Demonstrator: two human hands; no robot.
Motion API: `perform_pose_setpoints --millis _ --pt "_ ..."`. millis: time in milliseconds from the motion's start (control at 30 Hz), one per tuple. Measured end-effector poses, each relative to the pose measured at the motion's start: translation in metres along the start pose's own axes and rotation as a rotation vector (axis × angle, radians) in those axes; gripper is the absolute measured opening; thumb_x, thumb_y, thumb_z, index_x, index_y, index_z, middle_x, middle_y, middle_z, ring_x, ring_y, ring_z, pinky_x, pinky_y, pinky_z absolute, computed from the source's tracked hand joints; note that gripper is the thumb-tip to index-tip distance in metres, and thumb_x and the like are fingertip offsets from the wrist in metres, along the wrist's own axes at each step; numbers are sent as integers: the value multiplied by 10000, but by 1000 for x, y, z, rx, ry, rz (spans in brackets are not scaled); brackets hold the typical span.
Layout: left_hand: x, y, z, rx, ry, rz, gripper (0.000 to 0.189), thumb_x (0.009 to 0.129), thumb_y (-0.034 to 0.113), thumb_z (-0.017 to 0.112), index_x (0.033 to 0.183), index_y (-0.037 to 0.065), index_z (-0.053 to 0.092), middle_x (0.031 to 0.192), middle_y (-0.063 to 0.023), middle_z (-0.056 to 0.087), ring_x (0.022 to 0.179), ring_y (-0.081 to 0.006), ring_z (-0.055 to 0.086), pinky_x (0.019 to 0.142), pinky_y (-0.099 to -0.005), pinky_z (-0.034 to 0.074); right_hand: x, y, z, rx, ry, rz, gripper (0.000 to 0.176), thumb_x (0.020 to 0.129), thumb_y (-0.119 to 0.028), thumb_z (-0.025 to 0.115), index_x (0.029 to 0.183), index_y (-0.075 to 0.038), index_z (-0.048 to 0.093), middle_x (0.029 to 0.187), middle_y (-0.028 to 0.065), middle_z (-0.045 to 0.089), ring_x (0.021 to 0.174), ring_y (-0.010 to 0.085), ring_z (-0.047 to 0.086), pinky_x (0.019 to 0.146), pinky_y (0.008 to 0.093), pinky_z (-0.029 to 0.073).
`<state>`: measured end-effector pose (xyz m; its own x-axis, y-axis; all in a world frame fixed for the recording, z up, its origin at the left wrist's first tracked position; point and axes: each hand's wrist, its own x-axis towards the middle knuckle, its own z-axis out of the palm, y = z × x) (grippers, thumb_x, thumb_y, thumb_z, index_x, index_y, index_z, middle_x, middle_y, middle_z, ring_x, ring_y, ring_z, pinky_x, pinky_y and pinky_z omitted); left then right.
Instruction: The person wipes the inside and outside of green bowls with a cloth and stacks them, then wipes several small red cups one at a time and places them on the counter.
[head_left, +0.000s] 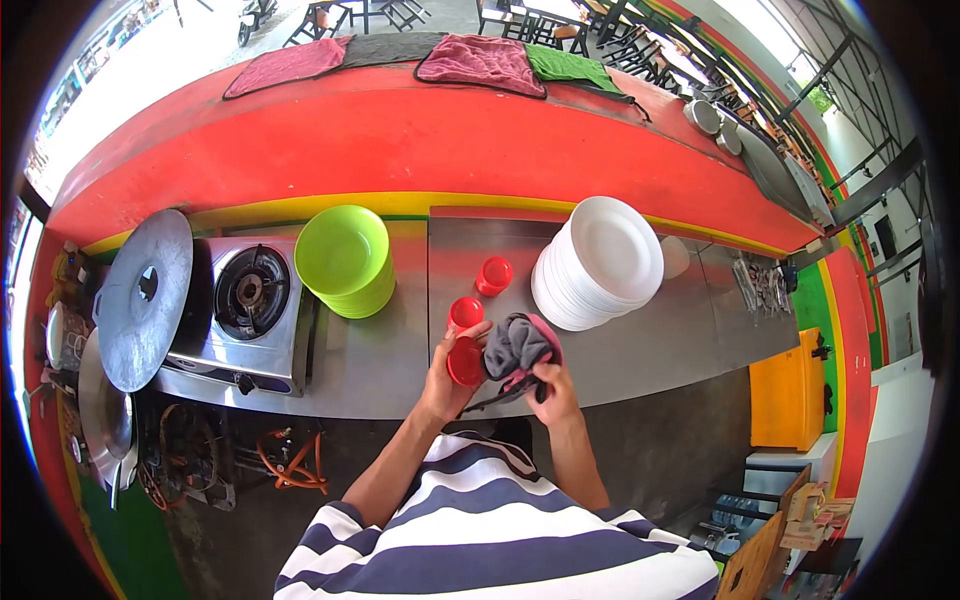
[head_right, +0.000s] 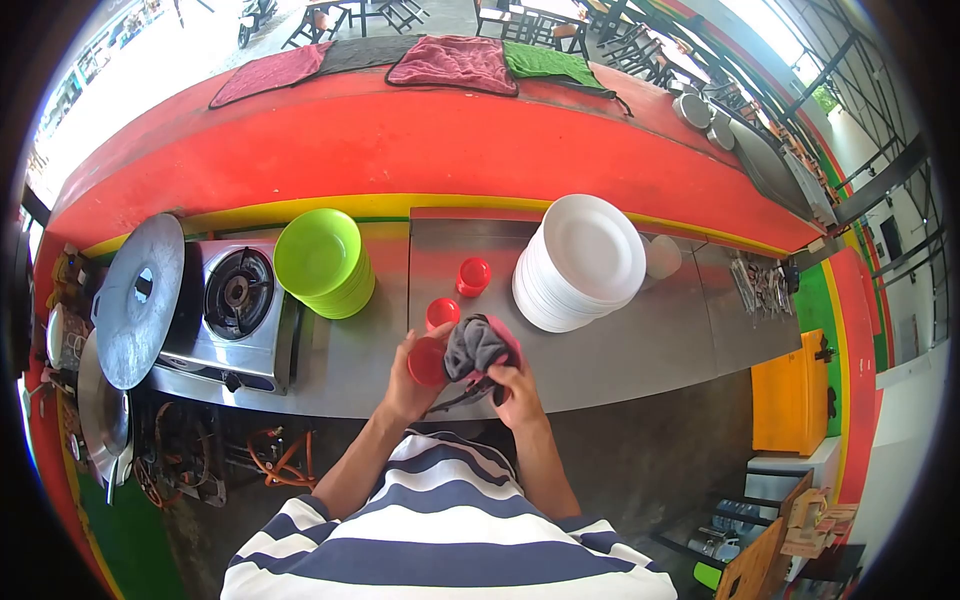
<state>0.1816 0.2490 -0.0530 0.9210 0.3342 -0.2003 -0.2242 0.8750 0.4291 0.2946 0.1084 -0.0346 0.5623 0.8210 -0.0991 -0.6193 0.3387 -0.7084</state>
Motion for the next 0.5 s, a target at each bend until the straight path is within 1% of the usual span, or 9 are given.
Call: perform_pose_setpoints --millis 100,133,200,233,267,300,367,467,500 --pt "-1 0 4 108 37 36 692 1018 552 315 1457 22 387 1449 -147 484 1329 -277 481 1115 -439 369 -9 1 -16 -557 -39 -110 497 732 28 732 1199 -29 573 1246 69 571 1117 180 577 917 322 491" --pt "0 -1 8 135 25 28 691 1023 551 312 1455 17 386 1452 -152 479 1329 -285 482 1105 -438 385 -8 -9 -1 -696 -111 -133 484 668 90 762 1104 -30 588 1216 91 584 1058 190 594 889 318 504" --pt "5 -6 17 187 -2 14 688 1033 548 306 1450 7 384 1457 -163 468 1327 -303 485 1087 -435 419 -9 -18 22 -986 -211 -212 456 670 61 772 1081 -27 595 1214 117 585 1015 203 605 864 320 514" --pt "9 -10 15 167 18 -5 573 1070 441 339 1439 8 409 1406 -171 518 1268 -254 537 1059 -392 453 -8 -19 27 -1131 -260 -252 443 671 47 778 1070 -26 598 1213 129 585 994 209 610 852 320 519" --pt "11 -14 16 200 36 14 558 1070 428 352 1428 5 422 1383 -167 538 1246 -241 551 1046 -374 460 -9 -16 27 -1143 -195 -254 392 658 24 795 994 -14 598 1188 154 588 914 246 627 782 332 541" --pt "14 -17 18 233 56 32 543 1071 415 364 1416 2 436 1360 -163 558 1223 -227 566 1034 -355 466 -10 -16 25 -1187 -172 -243 381 651 8 806 966 -14 594 1144 150 604 887 248 634 757 333 541" --pt "18 -23 21 368 44 41 587 1062 453 360 1404 -18 435 1362 -174 545 1240 -241 552 1031 -359 467 -12 -16 18 -1272 -121 -214 366 637 -24 829 911 -14 586 1056 140 636 832 253 649 707 336 541" --pt "23 -33 26 472 20 30 586 1060 458 364 1357 -34 477 1305 -160 573 1193 -222 570 1007 -340 478 -11 -21 7 -1369 -79 -320 373 616 -87 860 818 -31 552 836 80 638 690 173 625 634 296 509" --pt "25 -36 29 492 11 25 576 1062 451 367 1337 -38 498 1276 -151 591 1166 -208 583 995 -330 483 -11 -22 4 -1322 -58 -332 376 616 -89 861 821 -30 551 800 74 628 674 167 617 628 296 506"
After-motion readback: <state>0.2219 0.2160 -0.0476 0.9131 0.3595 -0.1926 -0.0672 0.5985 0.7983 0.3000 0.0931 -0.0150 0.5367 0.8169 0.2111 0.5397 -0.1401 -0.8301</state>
